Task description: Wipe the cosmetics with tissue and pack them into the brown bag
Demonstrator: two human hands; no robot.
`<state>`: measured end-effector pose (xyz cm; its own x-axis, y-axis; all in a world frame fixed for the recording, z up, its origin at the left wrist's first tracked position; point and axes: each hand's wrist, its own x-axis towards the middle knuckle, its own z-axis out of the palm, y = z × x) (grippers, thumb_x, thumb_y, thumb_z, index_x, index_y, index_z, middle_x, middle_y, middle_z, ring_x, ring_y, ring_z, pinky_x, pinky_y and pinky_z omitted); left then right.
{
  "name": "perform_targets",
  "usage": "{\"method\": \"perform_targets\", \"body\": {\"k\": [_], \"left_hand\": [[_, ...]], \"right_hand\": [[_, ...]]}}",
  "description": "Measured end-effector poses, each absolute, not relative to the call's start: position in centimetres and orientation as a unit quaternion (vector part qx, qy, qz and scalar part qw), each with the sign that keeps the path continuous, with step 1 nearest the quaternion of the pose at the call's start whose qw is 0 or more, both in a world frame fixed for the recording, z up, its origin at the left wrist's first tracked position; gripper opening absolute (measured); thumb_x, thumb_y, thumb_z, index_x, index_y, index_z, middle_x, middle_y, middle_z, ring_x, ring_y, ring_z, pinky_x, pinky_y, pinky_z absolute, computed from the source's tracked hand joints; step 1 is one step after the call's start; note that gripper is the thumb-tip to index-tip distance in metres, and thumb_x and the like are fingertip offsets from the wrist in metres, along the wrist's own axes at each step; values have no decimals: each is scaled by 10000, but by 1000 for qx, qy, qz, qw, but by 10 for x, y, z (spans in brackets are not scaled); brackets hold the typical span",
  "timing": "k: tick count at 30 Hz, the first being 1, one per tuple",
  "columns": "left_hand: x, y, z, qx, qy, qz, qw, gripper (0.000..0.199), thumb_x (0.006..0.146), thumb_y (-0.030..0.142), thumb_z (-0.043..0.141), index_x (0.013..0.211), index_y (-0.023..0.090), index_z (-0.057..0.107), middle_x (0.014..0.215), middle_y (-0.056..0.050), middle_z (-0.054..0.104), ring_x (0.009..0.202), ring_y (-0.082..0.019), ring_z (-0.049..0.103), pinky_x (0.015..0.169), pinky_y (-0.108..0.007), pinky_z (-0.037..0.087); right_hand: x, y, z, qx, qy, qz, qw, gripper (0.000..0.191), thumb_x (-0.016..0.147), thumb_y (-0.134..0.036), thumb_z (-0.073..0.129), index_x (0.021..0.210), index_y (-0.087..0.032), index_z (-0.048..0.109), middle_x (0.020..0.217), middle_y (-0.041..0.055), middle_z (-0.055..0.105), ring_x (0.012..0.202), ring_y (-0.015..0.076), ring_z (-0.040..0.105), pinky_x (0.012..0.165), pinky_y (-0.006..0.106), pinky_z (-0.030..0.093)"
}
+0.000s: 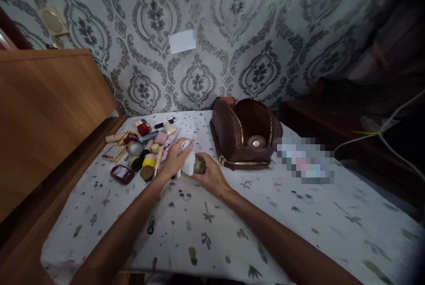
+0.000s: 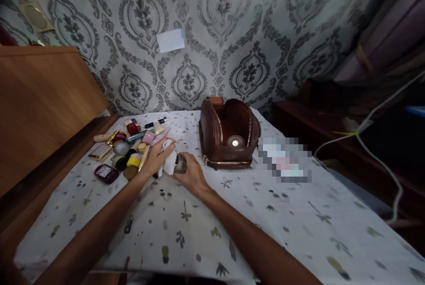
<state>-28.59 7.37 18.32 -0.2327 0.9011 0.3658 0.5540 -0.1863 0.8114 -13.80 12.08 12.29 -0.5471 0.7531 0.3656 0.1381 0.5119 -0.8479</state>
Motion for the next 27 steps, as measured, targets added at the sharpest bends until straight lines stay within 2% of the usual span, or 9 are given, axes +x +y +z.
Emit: {"method": "perform_targets", "body": {"k": [3, 5, 7, 11, 15, 20, 22, 24, 27], "left_hand": [[-285, 68, 183, 649, 608, 436, 139, 296, 963, 377, 447, 1018, 160, 640, 963, -72, 695, 914, -213, 641, 830, -315, 499], [-281, 64, 183, 696, 606, 375, 92, 291, 975, 361, 441, 1040, 169, 650, 1072, -93, 696, 1039, -240, 622, 944, -359, 462], [-276, 60, 182, 716, 618, 321, 51, 283, 976, 354, 445, 1056, 174, 648, 1129, -106, 682, 1099, -258, 596, 982, -383, 432], [-273, 59, 178, 661, 674, 324, 67, 311, 972, 377, 414, 869, 171, 622, 904, -77, 671, 879, -222, 605, 823, -336, 444], [-281, 64, 171, 606, 697, 365, 113, 444, 983, 417, 326, 661, 184, 523, 648, -17, 587, 655, -167, 545, 635, -283, 394], [-287, 67, 165, 596, 700, 374, 118, 501, 991, 459, 279, 615, 192, 476, 586, -10, 557, 601, -160, 520, 580, -279, 373], [-286, 66, 165, 607, 694, 369, 117, 497, 994, 464, 279, 654, 186, 512, 635, -24, 594, 637, -171, 546, 621, -289, 409], [-284, 64, 166, 626, 681, 361, 117, 462, 994, 460, 306, 756, 174, 580, 761, -52, 659, 750, -196, 605, 726, -311, 456], [-279, 59, 169, 658, 673, 325, 99, 378, 975, 447, 406, 1100, 152, 606, 1154, -133, 680, 1097, -260, 621, 958, -372, 450]], "right_hand": [[-139, 124, 120, -277, -789, 376, 399, 460, 649, -234, 740, 1078, -198, 580, 1050, 68, 633, 976, 245, 601, 873, 379, 482], [-138, 125, 118, -271, -794, 373, 397, 445, 669, -243, 727, 1082, -196, 567, 1028, 62, 646, 939, 239, 601, 848, 376, 482], [-138, 125, 118, -259, -798, 374, 395, 425, 694, -247, 711, 1087, -200, 556, 1022, 58, 657, 913, 233, 599, 833, 371, 479], [-139, 125, 119, -238, -805, 368, 400, 413, 684, -226, 702, 1075, -198, 570, 1037, 70, 659, 943, 246, 603, 850, 381, 479], [-137, 124, 120, -219, -801, 388, 400, 482, 651, -225, 720, 1113, -203, 584, 1084, 71, 657, 976, 255, 612, 884, 397, 484], [-136, 125, 120, -228, -789, 415, 392, 533, 624, -216, 723, 1141, -212, 594, 1094, 64, 667, 1005, 259, 621, 920, 394, 477], [-136, 126, 120, -231, -782, 419, 399, 536, 632, -221, 714, 1156, -213, 597, 1112, 67, 673, 1015, 259, 626, 920, 392, 478], [-137, 126, 120, -244, -775, 421, 404, 512, 652, -223, 693, 1156, -201, 600, 1092, 72, 685, 986, 255, 635, 895, 387, 487], [-139, 128, 120, -266, -765, 425, 404, 456, 662, -194, 651, 1116, -184, 604, 992, 59, 698, 886, 231, 638, 816, 357, 499]]}}
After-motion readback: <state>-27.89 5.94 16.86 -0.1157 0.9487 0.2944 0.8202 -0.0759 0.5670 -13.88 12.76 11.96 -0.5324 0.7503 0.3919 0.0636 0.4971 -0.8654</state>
